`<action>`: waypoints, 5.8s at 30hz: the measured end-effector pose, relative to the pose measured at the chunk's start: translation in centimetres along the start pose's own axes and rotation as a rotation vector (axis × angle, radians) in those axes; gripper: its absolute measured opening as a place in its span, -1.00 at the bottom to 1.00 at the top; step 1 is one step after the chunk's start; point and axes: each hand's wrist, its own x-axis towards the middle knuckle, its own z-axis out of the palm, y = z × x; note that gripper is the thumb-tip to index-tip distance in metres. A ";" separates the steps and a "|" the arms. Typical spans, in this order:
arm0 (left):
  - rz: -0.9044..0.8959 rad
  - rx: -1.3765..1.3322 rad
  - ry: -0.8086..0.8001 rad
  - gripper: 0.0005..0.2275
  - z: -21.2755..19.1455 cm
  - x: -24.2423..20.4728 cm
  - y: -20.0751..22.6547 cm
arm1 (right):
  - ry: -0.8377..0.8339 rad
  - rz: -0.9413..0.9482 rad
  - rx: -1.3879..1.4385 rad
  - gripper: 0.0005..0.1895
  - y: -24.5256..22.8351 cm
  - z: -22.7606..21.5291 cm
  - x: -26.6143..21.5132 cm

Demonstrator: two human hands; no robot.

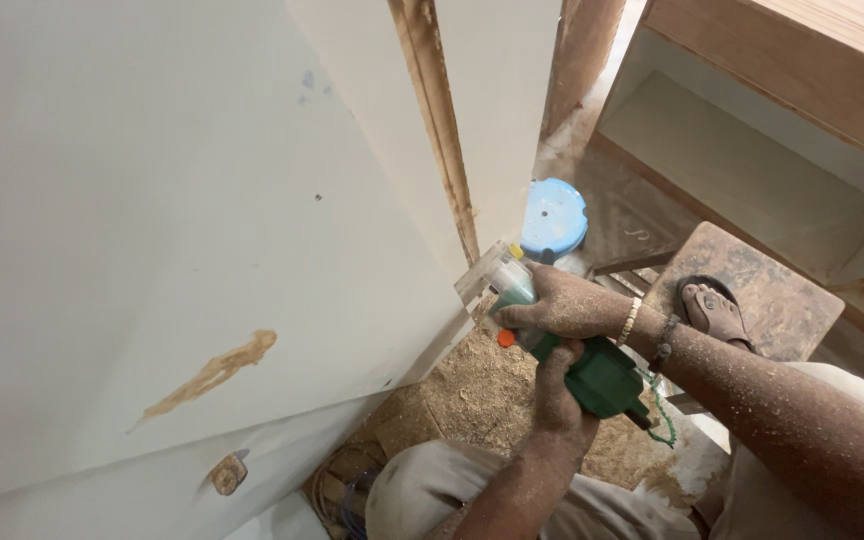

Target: The person uses a handheld electric trimmer to cut a groove along the edge of a white wooden panel. The person is sitting on the floor and guides the tool steadily along the wood, creating a continuous cut while wood shavings accumulate.

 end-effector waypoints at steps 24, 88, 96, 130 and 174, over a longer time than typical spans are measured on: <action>0.009 -0.022 -0.040 -0.52 -0.3 -0.3 0.0 | -0.033 -0.013 0.049 -0.37 -0.7 -0.8 -1.0; -0.004 -0.016 -0.014 -0.45 -1.0 0.0 -0.4 | -0.025 0.012 0.025 -0.30 0.3 0.1 0.1; 0.003 -0.058 -0.051 -0.48 -1.2 0.2 -0.5 | -0.035 0.017 0.027 -0.32 0.2 0.0 -0.1; 0.054 -0.085 -0.067 -0.57 -2.8 1.1 -1.7 | -0.048 0.006 0.031 -0.38 0.4 0.3 0.1; -0.021 -0.073 -0.172 -0.60 -2.2 1.6 -0.9 | -0.002 -0.035 0.066 -0.39 1.5 1.2 0.9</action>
